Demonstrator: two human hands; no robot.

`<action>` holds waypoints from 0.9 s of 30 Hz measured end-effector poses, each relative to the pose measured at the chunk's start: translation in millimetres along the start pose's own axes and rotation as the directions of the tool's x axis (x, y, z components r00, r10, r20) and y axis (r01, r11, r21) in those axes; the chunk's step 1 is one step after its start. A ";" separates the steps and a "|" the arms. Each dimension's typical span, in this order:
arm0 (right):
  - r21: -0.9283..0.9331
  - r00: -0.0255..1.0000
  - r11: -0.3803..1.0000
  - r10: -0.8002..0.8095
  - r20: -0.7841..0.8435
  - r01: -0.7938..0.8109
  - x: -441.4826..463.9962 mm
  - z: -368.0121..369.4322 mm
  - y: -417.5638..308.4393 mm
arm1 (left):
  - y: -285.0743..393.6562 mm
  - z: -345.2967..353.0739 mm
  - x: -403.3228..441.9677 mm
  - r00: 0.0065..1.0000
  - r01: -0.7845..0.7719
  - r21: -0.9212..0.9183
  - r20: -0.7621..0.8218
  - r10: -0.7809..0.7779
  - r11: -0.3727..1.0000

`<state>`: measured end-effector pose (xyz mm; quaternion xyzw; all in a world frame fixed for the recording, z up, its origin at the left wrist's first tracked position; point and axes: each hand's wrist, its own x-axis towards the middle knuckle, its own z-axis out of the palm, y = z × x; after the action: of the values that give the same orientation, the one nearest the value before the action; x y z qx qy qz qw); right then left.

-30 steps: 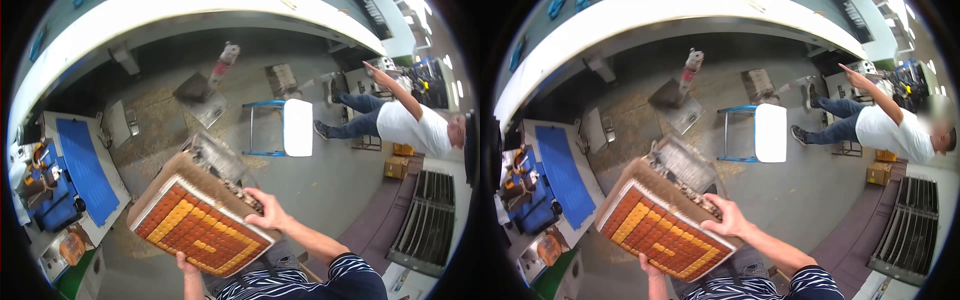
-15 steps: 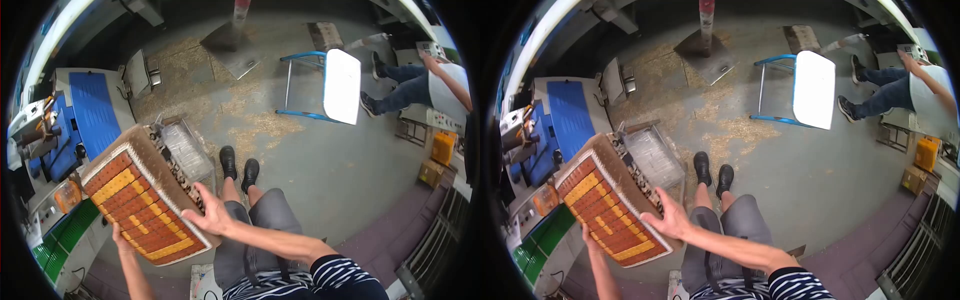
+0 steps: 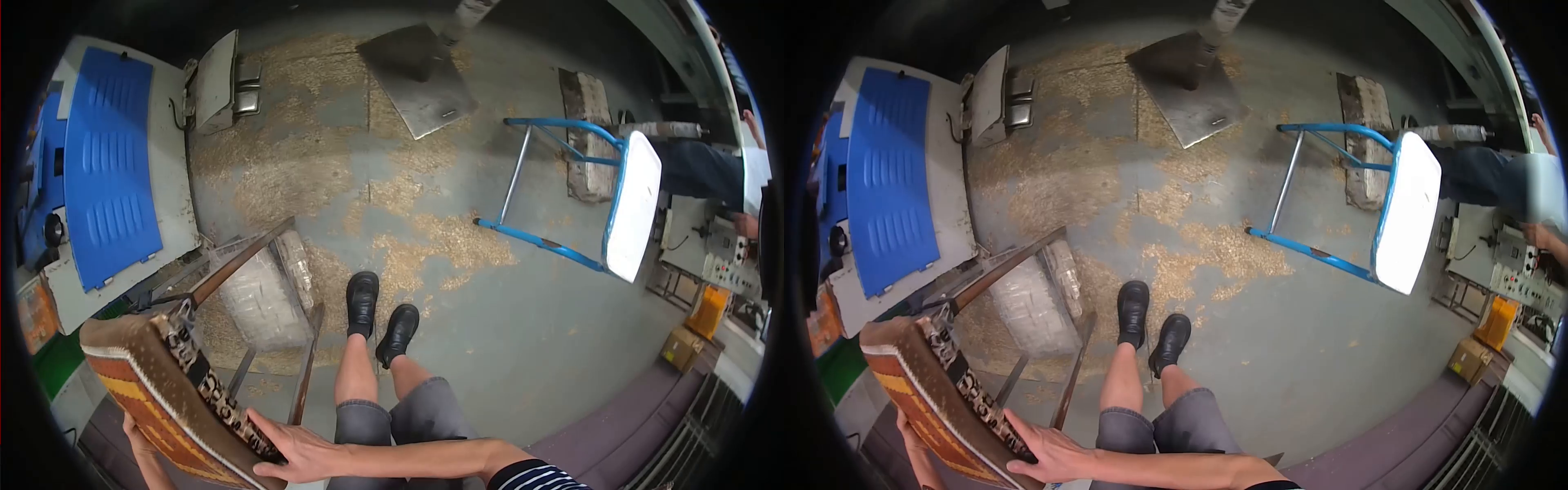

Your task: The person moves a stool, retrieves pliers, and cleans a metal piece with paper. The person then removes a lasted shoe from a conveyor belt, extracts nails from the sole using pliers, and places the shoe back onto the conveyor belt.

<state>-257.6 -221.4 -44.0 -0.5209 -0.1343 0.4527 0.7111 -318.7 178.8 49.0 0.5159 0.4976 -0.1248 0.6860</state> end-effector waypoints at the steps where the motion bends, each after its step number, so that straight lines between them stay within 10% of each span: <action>1: -0.015 0.996 0.997 0.071 0.059 -0.071 2.9 -0.8 2.4 | -4.6 0.7 0.9 1.000 0.004 -0.034 -0.011 -0.005 0.999; 6: -0.211 0.945 0.951 0.266 0.188 -0.226 14.7 -30.9 -20.6 | -26.3 -49.4 6.5 0.996 -0.005 -0.014 -0.084 0.004 1.000; 9: -0.281 0.980 0.941 0.161 -0.118 -0.189 -5.7 -102.5 -33.6 | -23.8 -42.7 2.6 0.988 -0.058 0.108 -0.134 0.073 0.992; 10: -0.297 0.913 0.871 0.330 -0.239 -0.392 -18.7 -144.0 -61.6 | -23.6 -45.7 1.5 0.985 -0.081 0.157 -0.139 0.104 0.984; 11: -0.399 0.907 0.882 0.070 -0.415 -0.251 -40.4 -184.5 -42.3 | -14.3 -44.3 3.7 0.981 -0.102 0.210 -0.139 0.133 0.972; 12: -0.264 0.745 0.830 0.243 -0.621 -0.491 -52.3 -220.3 -104.3 | 1.6 -29.6 3.2 0.974 -0.130 0.304 -0.138 0.179 0.944; 15: -0.410 0.385 0.742 -0.220 -0.896 -0.530 -153.0 -339.9 -126.5 | 43.0 25.4 -17.7 0.913 -0.274 0.625 -0.071 0.402 0.731; 18: -0.271 0.021 0.688 -0.348 -0.937 -0.673 -258.2 -443.0 -162.3 | 118.1 164.4 -47.5 0.691 -0.187 0.982 0.104 0.715 0.038; 19: -0.201 -0.055 0.634 -0.361 -0.931 -0.747 -290.9 -470.5 -167.2 | 126.7 193.9 -43.4 0.701 -0.266 0.944 0.052 0.712 0.193; 20: -0.131 -0.123 0.579 -0.379 -0.917 -0.805 -314.2 -494.6 -172.5 | 135.4 248.9 -28.9 0.512 -0.405 0.914 0.219 0.831 0.009; 21: -0.047 -0.186 0.580 -0.335 -0.924 -0.814 -338.9 -519.6 -169.7 | 138.0 277.1 -5.7 0.755 -0.477 0.726 0.050 0.654 0.495; 23: 0.114 -0.298 0.568 -0.243 -0.923 -0.815 -369.1 -569.3 -153.6 | 137.5 362.5 33.8 0.695 -0.487 0.839 0.203 0.690 0.244; 27: 0.185 -0.237 0.658 0.010 -0.971 -0.730 -354.8 -620.7 -149.3 | 132.7 603.4 137.8 0.714 -0.665 0.624 0.372 0.593 0.409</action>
<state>32.5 -890.9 -77.0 -0.8405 0.4894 0.0825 0.2172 171.7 -218.2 -2.1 0.8832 0.1429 -0.0662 0.4419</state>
